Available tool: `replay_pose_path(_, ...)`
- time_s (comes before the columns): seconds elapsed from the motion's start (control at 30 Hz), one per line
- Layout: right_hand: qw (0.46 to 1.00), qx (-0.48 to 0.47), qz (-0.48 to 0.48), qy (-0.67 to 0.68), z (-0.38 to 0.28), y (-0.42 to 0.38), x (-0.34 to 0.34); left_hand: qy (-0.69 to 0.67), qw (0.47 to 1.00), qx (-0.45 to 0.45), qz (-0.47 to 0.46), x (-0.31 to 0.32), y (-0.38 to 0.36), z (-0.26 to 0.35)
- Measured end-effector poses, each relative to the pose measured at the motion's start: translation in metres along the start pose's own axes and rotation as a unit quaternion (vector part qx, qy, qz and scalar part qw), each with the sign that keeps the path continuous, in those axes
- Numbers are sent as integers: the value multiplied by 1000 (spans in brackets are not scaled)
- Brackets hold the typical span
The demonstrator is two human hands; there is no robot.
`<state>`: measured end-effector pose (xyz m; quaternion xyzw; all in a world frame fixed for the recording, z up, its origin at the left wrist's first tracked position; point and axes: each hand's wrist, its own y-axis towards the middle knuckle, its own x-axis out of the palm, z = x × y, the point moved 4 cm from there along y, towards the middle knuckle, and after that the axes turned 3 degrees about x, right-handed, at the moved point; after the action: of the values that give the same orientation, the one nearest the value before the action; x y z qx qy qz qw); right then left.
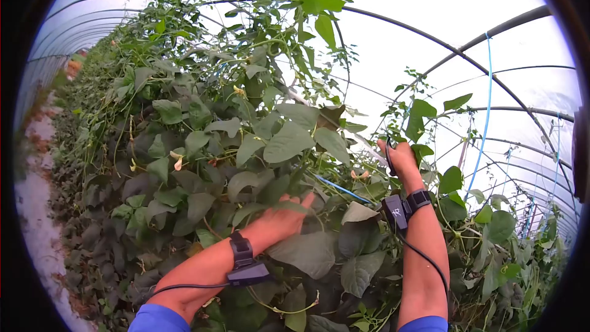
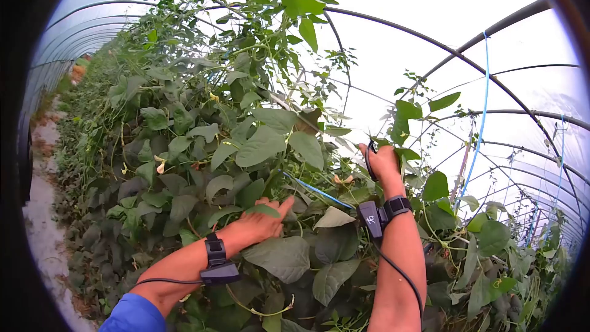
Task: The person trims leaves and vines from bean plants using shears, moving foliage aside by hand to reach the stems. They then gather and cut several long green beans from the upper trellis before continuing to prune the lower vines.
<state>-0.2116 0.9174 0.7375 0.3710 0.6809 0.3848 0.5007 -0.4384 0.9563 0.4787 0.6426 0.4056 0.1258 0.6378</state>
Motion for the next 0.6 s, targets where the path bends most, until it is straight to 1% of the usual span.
replay_pose_path(0.07, 998, -55, 13, 35, -5, -6, 4, 9, 999, 22, 32, -5, -3, 0)
replay_pose_path(0.1, 994, -98, 54, -15, -7, -6, 7, 9, 999, 23, 30, -6, -3, 0)
replay_pose_path(0.17, 992, -107, 60, -2, -8, -12, 8, 13, 1000, 7, -10, -7, -2, -1)
replay_pose_path(0.2, 991, -116, 67, 12, -10, -15, 7, 15, 1000, 7, -9, -8, -2, -2)
replay_pose_path(0.27, 992, -106, 70, 15, -6, -16, 8, 13, 1000, -7, -24, -5, -1, -2)
replay_pose_path(0.33, 993, -102, 35, 44, -8, -24, 7, -3, 999, -11, -37, -6, -3, 0)
replay_pose_path(0.4, 993, -108, 44, 20, -14, -32, 1, -17, 999, -13, -47, -6, -3, -3)
replay_pose_path(0.47, 996, -75, 20, -42, -12, -33, 3, 3, 999, 32, -13, -6, -6, -3)
replay_pose_path(0.5, 991, -70, 4, -118, -13, -32, 3, 1, 999, 33, -13, -4, -7, -6)
replay_pose_path(0.53, 991, -68, 3, -119, -12, -34, 2, -7, 999, 40, -13, -1, -7, -7)
replay_pose_path(0.6, 987, 16, 19, -161, -10, -45, -7, -15, 999, 49, -14, 1, -8, -10)
